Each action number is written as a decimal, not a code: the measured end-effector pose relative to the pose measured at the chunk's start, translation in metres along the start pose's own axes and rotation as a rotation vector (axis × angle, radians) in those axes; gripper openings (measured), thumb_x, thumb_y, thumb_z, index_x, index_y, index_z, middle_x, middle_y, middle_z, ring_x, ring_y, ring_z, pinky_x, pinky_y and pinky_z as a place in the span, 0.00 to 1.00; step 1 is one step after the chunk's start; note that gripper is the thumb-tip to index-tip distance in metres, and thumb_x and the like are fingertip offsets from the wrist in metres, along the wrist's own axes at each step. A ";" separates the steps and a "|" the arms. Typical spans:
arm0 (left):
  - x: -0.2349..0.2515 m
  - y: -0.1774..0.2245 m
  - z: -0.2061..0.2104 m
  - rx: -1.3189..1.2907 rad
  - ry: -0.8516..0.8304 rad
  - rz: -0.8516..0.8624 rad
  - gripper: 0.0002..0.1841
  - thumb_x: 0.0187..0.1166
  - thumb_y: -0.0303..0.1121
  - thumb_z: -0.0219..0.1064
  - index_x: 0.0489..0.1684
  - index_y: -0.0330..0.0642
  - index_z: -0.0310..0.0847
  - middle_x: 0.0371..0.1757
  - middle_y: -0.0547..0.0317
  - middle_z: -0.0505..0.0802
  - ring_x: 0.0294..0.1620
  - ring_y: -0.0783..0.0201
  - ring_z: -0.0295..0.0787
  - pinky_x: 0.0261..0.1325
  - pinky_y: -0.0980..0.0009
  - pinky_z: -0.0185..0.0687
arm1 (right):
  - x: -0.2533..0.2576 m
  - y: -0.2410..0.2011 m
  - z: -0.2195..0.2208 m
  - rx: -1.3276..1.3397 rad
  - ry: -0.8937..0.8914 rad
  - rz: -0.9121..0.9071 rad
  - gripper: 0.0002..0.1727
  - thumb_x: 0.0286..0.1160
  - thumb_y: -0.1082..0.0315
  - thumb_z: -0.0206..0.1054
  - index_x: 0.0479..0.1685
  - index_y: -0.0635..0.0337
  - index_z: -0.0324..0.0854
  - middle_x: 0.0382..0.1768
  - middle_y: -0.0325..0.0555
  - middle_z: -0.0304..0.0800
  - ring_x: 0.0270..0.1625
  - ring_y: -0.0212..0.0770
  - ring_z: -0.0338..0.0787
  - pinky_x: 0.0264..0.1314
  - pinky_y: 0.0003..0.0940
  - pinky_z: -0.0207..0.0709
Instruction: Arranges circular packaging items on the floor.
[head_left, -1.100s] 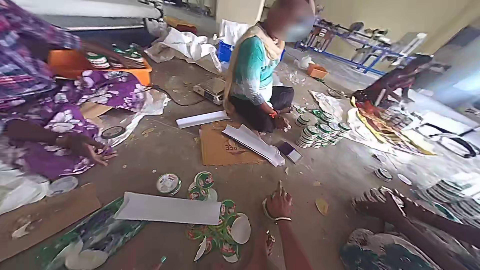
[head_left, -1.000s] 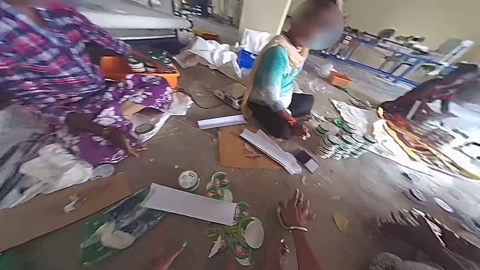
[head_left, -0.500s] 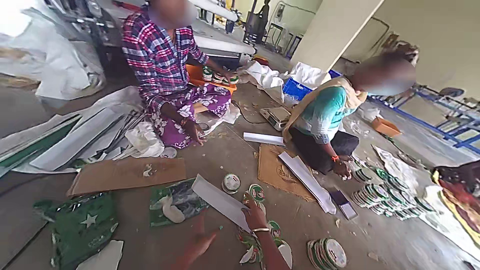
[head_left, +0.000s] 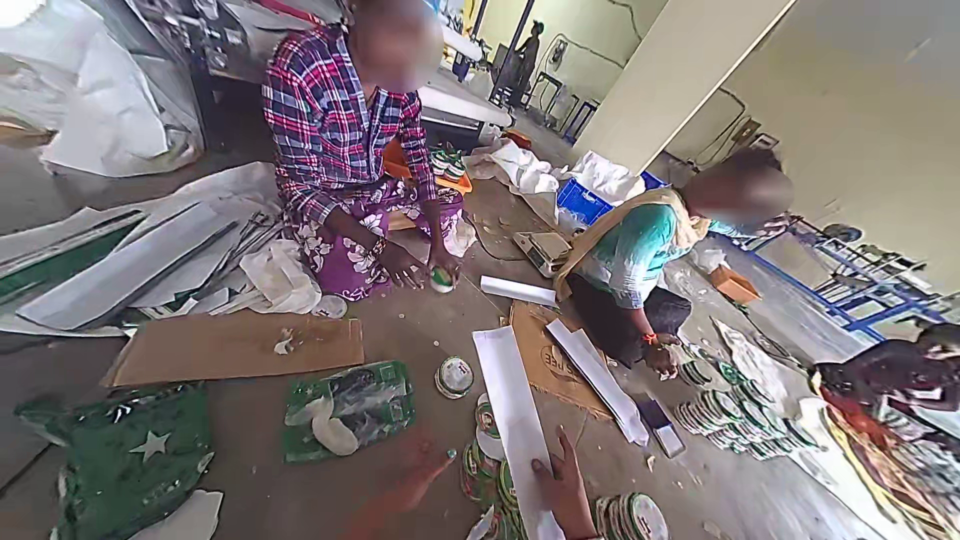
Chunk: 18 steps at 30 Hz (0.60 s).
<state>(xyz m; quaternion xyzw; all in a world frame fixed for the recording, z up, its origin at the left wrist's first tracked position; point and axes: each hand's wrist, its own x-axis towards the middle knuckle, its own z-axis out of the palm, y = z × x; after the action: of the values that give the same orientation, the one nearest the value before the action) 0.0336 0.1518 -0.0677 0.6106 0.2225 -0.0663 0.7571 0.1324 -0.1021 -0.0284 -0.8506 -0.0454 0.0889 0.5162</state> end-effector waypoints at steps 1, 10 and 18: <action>0.000 -0.001 -0.001 0.011 -0.007 -0.009 0.43 0.80 0.37 0.71 0.91 0.30 0.48 0.82 0.26 0.72 0.81 0.37 0.73 0.82 0.50 0.71 | 0.003 0.000 0.000 -0.016 0.008 0.007 0.49 0.72 0.79 0.68 0.93 0.67 0.41 0.52 0.67 0.90 0.45 0.44 0.93 0.54 0.40 0.85; -0.009 -0.004 -0.001 -0.012 0.116 0.028 0.41 0.79 0.35 0.72 0.89 0.27 0.52 0.79 0.23 0.74 0.79 0.37 0.76 0.80 0.51 0.71 | 0.121 -0.015 -0.059 -0.654 0.498 0.200 0.47 0.82 0.64 0.64 0.96 0.61 0.38 0.81 0.74 0.69 0.80 0.73 0.74 0.76 0.73 0.63; 0.011 -0.011 -0.013 -0.057 0.187 0.029 0.38 0.80 0.31 0.70 0.88 0.27 0.53 0.78 0.22 0.74 0.77 0.37 0.76 0.78 0.50 0.73 | 0.109 -0.026 0.106 -0.796 -0.242 -0.155 0.44 0.82 0.54 0.65 0.95 0.59 0.49 0.87 0.60 0.67 0.88 0.59 0.67 0.90 0.60 0.55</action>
<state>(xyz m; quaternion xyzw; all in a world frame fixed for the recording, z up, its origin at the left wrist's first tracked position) 0.0356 0.1633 -0.0841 0.5956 0.2852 0.0085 0.7509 0.2190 0.0202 -0.0647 -0.9612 -0.2004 0.1243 0.1433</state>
